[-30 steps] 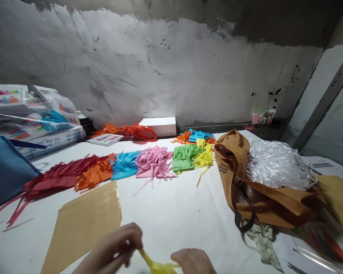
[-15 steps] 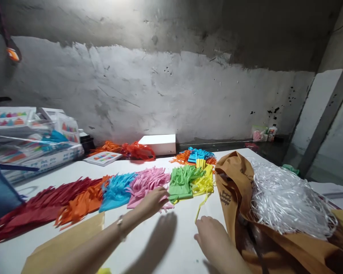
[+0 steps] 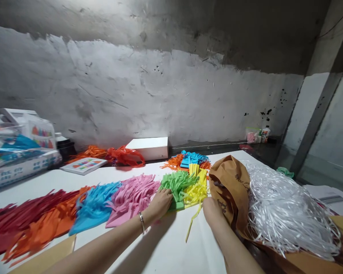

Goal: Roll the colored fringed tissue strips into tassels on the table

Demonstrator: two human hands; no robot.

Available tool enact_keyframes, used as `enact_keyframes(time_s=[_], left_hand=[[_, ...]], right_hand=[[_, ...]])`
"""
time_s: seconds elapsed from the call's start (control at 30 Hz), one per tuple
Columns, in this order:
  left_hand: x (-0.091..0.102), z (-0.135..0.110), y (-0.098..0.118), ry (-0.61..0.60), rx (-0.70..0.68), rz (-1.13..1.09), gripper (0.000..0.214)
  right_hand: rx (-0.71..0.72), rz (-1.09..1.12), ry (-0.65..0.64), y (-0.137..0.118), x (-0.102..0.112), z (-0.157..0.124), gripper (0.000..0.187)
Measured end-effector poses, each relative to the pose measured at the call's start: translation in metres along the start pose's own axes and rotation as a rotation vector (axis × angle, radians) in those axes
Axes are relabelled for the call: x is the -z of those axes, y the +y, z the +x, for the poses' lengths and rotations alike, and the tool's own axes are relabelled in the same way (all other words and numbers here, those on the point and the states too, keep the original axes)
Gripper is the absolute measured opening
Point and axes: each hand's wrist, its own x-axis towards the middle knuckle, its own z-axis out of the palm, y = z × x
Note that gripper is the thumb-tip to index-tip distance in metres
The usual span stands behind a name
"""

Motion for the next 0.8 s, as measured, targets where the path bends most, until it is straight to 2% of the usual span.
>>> enact_keyframes(time_s=[0.1,0.17,0.23,0.37,0.5,0.57,0.7,0.8], left_hand=[[-0.003,-0.001,0.021,-0.007,-0.149,-0.028,0.016],[-0.006,0.0,0.036,-0.035,-0.275,-0.064,0.014],[-0.01,0.003,0.044,-0.045,-0.337,-0.091,0.013],[-0.015,0.013,0.037,-0.006,-0.245,-0.121,0.014],[-0.01,0.018,0.029,0.032,-0.161,-0.163,0.017],[-0.006,0.02,0.035,0.049,-0.155,-0.183,0.016],[0.001,0.032,0.059,0.08,-0.182,-0.202,0.019],[0.001,0.046,0.071,0.064,-0.157,-0.192,0.023]], right_hand=[[0.04,-0.007,0.031,0.004,-0.005,0.027,0.022],[0.086,-0.007,0.059,0.005,-0.01,0.035,0.023],[0.105,-0.003,0.079,0.007,-0.013,0.038,0.024],[0.072,0.024,0.123,0.014,-0.013,0.039,0.023],[0.032,0.081,0.174,0.021,-0.01,0.038,0.02],[0.033,0.113,0.197,0.021,-0.009,0.037,0.019],[0.082,0.168,0.241,0.016,-0.012,0.031,0.019],[0.126,0.201,0.215,0.016,-0.017,0.028,0.018]])
